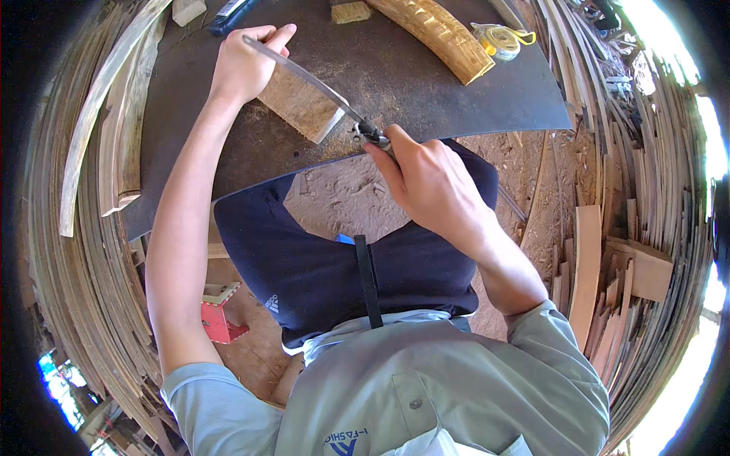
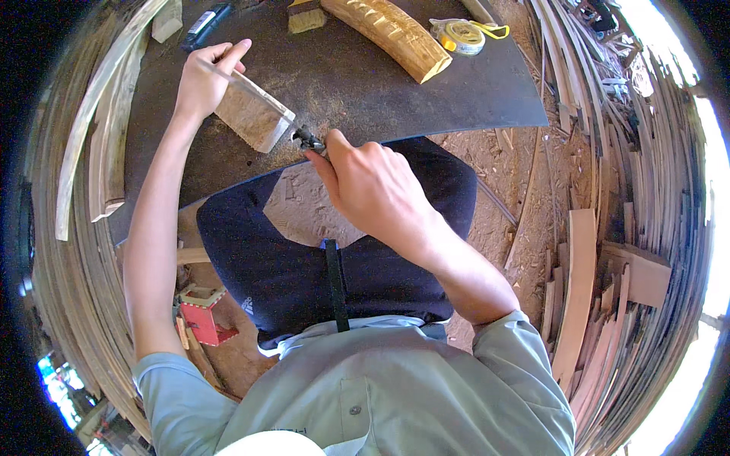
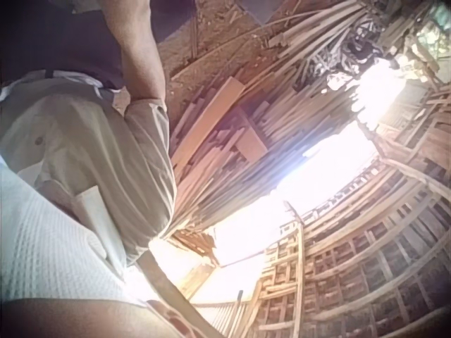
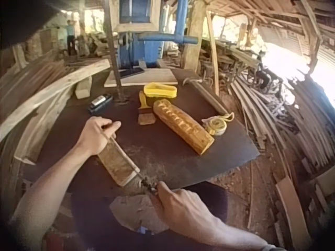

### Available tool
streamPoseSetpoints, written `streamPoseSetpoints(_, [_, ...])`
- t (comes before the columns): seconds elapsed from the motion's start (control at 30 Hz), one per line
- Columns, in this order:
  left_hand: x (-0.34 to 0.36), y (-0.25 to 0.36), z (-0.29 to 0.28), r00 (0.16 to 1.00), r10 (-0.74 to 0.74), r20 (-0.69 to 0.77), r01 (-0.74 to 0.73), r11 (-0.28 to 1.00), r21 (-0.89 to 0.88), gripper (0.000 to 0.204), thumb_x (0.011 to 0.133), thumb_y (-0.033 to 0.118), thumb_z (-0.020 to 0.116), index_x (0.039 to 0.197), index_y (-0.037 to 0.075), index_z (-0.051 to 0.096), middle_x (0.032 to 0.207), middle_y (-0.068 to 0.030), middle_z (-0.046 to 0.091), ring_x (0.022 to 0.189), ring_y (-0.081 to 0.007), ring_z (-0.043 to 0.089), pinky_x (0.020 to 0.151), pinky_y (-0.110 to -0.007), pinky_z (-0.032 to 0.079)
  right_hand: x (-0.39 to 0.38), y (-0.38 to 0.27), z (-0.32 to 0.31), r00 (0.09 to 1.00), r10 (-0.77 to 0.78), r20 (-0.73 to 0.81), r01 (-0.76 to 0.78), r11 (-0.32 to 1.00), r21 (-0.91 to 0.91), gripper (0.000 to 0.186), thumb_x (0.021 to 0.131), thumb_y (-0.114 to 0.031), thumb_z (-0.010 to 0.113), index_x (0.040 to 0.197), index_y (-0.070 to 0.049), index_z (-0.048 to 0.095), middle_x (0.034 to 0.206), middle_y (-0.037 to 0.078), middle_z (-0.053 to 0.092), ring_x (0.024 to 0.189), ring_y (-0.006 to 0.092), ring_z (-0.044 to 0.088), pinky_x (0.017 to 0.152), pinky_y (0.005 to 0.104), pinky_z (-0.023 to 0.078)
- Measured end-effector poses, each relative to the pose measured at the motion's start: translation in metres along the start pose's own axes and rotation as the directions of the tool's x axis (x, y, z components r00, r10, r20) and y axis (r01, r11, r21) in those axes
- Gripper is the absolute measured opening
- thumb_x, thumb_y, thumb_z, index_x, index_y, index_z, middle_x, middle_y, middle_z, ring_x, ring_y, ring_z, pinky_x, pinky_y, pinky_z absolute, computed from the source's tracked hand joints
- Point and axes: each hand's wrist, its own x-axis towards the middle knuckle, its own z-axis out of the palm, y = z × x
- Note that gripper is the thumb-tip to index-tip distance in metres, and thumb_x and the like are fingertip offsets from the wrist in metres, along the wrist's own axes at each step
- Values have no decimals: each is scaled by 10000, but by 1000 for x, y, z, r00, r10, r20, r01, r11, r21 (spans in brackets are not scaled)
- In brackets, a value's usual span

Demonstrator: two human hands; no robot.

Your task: Sawing a small rectangular block of wood with a handheld handsaw on a workshop table.

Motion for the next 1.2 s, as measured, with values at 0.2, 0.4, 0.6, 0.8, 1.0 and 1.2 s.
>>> streamPoseSetpoints(0.2, [0, 1, -5, 1000, -13, 26, 12, 1000, 23, 562, 1026, 546, 655, 800, 36, 728, 644, -78, 634, 631, -196, 631, 675, -364, 493, 2, -1, 5, 999, -12, -45, 11, 999, -31, 380, 1103, -324, 616, 898, -12, 550, 530, 214, 562, 520, 450, 637, 474, 540, 508])
streamPoseSetpoints(0.4, [0, -4, 1, 1000, -4, -12, 4, 1000, -21, 625, 1004, 620, 665, 798, 34, 731, 637, -23, 569, 643, -137, 571, 662, -323, 442, 2, 1, 8, 998, 1, -55, -5, 998, -66, 361, 1100, -317, 620, 913, -16, 549, 527, 205, 571, 519, 443, 652, 466, 529, 523])
streamPoseSetpoints(0.6, [8, -25, 3, 994, -112, 19, 113, 992, -51, 688, 987, 679, 667, 786, 22, 711, 636, 18, 545, 637, -95, 525, 635, -286, 396, -4, -3, 11, 996, 25, -80, -35, 993, -115, 326, 1088, -301, 632, 924, -32, 546, 550, 207, 588, 525, 441, 657, 470, 532, 524])
streamPoseSetpoints(0.8, [8, -24, 0, 1000, -10, 18, 10, 1000, 2, 662, 1019, 639, 645, 785, 24, 714, 628, 12, 510, 636, -96, 510, 643, -292, 394, -46, 14, 4, 994, 71, -84, -83, 985, -150, 249, 1082, -251, 661, 1004, -21, 604, 566, 214, 574, 556, 423, 651, 507, 521, 481])
streamPoseSetpoints(1.0, [6, -20, 5, 1000, -20, -3, 20, 1000, 10, 634, 1038, 610, 636, 811, 26, 735, 631, -5, 489, 646, -111, 507, 672, -302, 411, -99, 22, -39, 957, 287, 32, -287, 958, -1, 226, 1051, -228, 693, 981, -41, 588, 576, 219, 584, 559, 448, 651, 497, 545, 484])
streamPoseSetpoints(1.2, [3, -10, 2, 1000, -24, -4, 24, 1000, 17, 525, 1045, 519, 651, 821, 55, 752, 635, -85, 616, 639, -197, 611, 679, -369, 485, -22, 9, -17, 997, 19, -74, -16, 999, 37, 301, 1072, -275, 667, 930, -28, 571, 575, 226, 567, 551, 455, 627, 494, 542, 479])
